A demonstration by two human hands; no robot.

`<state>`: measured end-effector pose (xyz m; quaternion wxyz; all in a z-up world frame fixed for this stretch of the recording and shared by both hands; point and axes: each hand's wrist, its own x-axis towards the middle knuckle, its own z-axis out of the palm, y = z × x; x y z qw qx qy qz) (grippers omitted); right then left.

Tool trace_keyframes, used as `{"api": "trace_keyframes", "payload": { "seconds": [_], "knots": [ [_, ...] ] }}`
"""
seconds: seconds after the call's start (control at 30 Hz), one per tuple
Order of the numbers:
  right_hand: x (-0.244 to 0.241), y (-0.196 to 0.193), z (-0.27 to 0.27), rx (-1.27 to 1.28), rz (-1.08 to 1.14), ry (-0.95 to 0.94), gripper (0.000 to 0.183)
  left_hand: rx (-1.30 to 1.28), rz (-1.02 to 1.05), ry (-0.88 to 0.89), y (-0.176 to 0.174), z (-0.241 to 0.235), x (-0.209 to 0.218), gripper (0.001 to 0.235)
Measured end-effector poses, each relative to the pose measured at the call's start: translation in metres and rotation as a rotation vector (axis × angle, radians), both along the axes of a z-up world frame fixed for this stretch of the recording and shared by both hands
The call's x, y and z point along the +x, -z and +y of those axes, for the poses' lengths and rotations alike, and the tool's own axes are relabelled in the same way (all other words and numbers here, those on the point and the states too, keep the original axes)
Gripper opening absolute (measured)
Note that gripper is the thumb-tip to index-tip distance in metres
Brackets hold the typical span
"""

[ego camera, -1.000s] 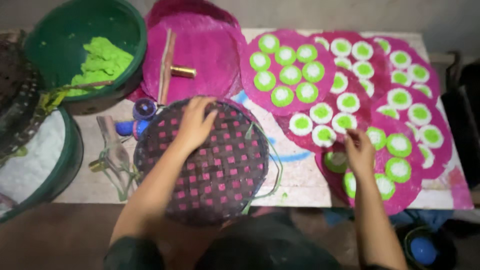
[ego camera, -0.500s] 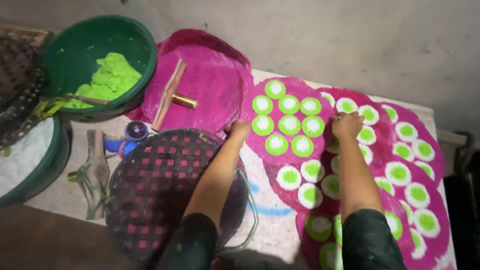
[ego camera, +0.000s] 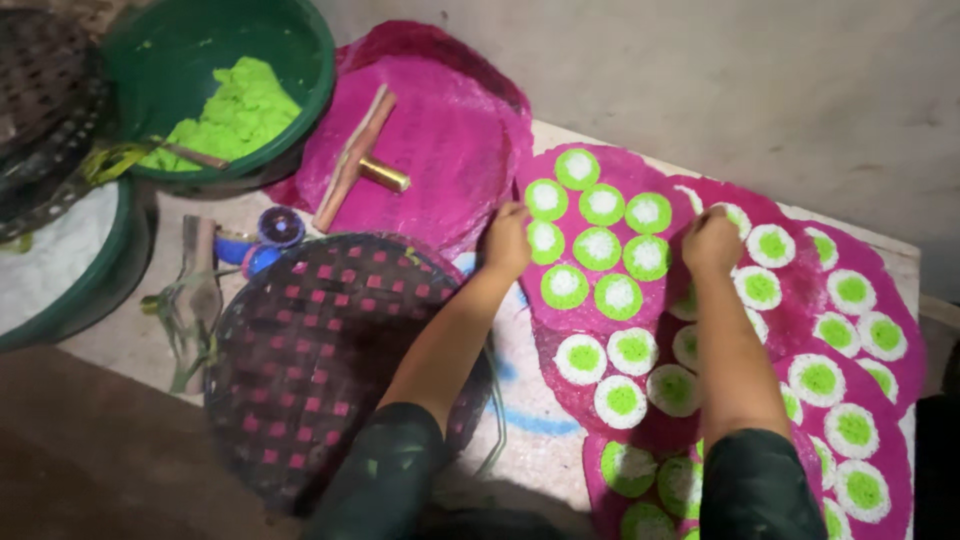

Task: The person organizes colored cakes on circular trays and places the trays into a large steamer on a stove.

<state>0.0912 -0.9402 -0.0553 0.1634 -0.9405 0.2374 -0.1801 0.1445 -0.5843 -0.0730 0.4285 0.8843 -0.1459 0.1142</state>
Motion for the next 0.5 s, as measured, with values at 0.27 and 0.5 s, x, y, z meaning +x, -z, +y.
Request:
{"api": "trace_keyframes", "payload": {
  "seconds": [0.27,0.5],
  "knots": [
    [-0.021,-0.132,0.074,0.039,-0.348,-0.344,0.004,-0.312,0.137,0.108,-0.142,0.054,-0.036,0.062],
    [-0.087,-0.215,0.198,0.167,-0.375,-0.539,0.009,-0.161,-0.134,0.237,-0.217,0.26,-0.09,0.067]
  ]
}}
